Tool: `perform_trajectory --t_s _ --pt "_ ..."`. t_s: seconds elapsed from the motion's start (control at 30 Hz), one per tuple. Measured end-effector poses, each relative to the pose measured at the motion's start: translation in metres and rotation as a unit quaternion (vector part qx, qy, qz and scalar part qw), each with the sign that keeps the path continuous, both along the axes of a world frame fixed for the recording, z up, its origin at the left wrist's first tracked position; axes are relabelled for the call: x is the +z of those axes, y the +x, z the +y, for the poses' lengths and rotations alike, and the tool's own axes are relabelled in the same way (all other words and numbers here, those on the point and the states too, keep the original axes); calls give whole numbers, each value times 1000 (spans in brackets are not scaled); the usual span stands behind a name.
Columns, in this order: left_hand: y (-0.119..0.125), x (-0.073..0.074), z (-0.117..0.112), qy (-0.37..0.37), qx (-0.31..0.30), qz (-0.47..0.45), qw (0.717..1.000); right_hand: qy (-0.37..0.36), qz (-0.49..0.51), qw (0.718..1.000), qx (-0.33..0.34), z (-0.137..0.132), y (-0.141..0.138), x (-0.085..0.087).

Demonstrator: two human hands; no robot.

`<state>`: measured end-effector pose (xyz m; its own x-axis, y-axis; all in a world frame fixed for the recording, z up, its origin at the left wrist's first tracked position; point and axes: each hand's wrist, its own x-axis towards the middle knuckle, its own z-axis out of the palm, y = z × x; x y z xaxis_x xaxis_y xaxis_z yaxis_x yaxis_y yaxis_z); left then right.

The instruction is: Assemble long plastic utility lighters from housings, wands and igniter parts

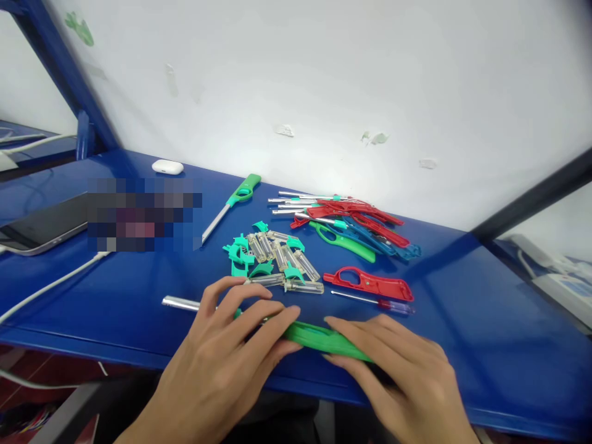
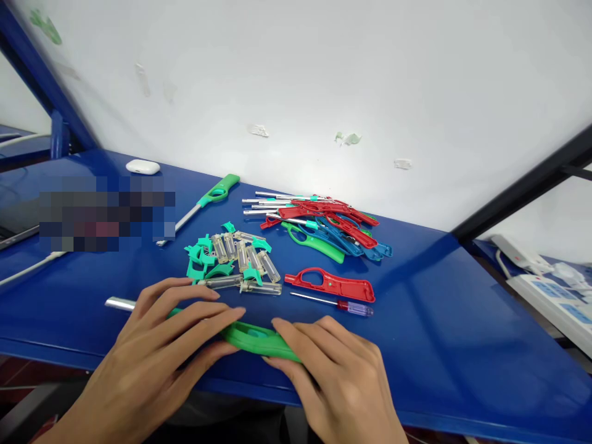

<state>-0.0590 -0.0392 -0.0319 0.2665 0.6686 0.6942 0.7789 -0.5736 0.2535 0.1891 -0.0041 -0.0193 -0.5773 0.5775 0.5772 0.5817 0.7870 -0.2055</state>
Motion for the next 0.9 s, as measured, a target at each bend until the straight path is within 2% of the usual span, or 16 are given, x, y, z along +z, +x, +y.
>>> perform_trajectory --t_s 0.17,0.37,0.63,0.83,0.9 --pt "0 -1 1 -18 3 13 1000 10 -2 1000 6 1 3 1" --pt "2 -1 2 -14 13 -12 1000 11 8 1000 6 1 3 3" --pt "2 0 1 -23 -9 -5 1000 25 -5 1000 17 1 4 3" --pt "-1 0 0 -7 63 -49 997 39 27 999 2 2 9 3" --pt "-3 -1 1 1 68 -52 996 31 35 999 -4 2 11 3"
